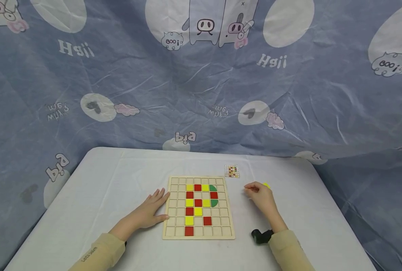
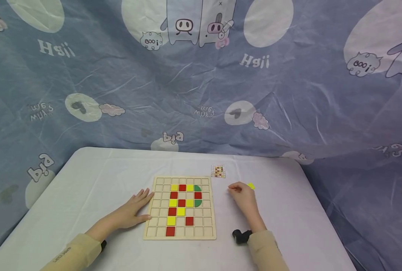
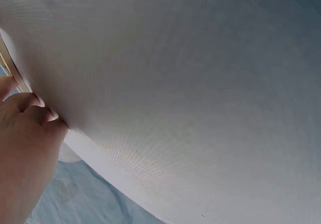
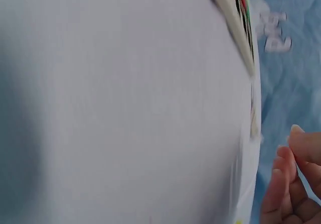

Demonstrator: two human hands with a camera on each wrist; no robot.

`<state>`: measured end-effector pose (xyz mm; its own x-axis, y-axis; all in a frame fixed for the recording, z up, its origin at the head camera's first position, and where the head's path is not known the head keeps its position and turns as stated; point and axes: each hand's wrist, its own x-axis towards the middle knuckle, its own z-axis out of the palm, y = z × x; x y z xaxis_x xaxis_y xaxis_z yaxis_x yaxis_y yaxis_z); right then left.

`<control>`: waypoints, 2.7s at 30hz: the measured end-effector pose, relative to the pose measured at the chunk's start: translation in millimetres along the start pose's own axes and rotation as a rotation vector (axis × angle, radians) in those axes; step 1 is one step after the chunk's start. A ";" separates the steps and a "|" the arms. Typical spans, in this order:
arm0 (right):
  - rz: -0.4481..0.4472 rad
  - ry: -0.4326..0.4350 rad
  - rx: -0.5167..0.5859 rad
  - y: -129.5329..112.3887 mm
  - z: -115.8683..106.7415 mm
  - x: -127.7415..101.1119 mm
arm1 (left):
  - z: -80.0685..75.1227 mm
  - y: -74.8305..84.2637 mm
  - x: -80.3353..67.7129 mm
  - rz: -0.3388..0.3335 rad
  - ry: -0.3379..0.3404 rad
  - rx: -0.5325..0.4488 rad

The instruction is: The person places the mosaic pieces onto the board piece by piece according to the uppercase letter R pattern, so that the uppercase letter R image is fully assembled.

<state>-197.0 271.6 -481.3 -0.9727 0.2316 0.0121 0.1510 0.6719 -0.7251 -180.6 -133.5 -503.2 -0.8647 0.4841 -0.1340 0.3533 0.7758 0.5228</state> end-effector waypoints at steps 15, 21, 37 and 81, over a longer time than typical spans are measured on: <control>0.156 0.113 -0.034 50.1 -34.0 28.7 | 5.7 -4.5 2.8 0.006 -0.002 0.018; 0.154 0.112 -0.078 52.0 -27.5 35.8 | 5.4 -7.1 4.1 -0.005 0.005 0.025; 0.189 0.062 -0.055 49.5 -34.8 32.9 | 2.8 -4.3 1.7 -0.003 0.007 0.020; -0.203 -0.481 0.074 -33.5 40.0 -87.6 | 1.1 -3.4 3.0 0.008 0.002 0.003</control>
<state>-123.8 200.7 -485.7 -0.9546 -0.2589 -0.1473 -0.0450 0.6141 -0.7880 -184.1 -134.2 -506.2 -0.8625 0.4897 -0.1278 0.3615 0.7728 0.5215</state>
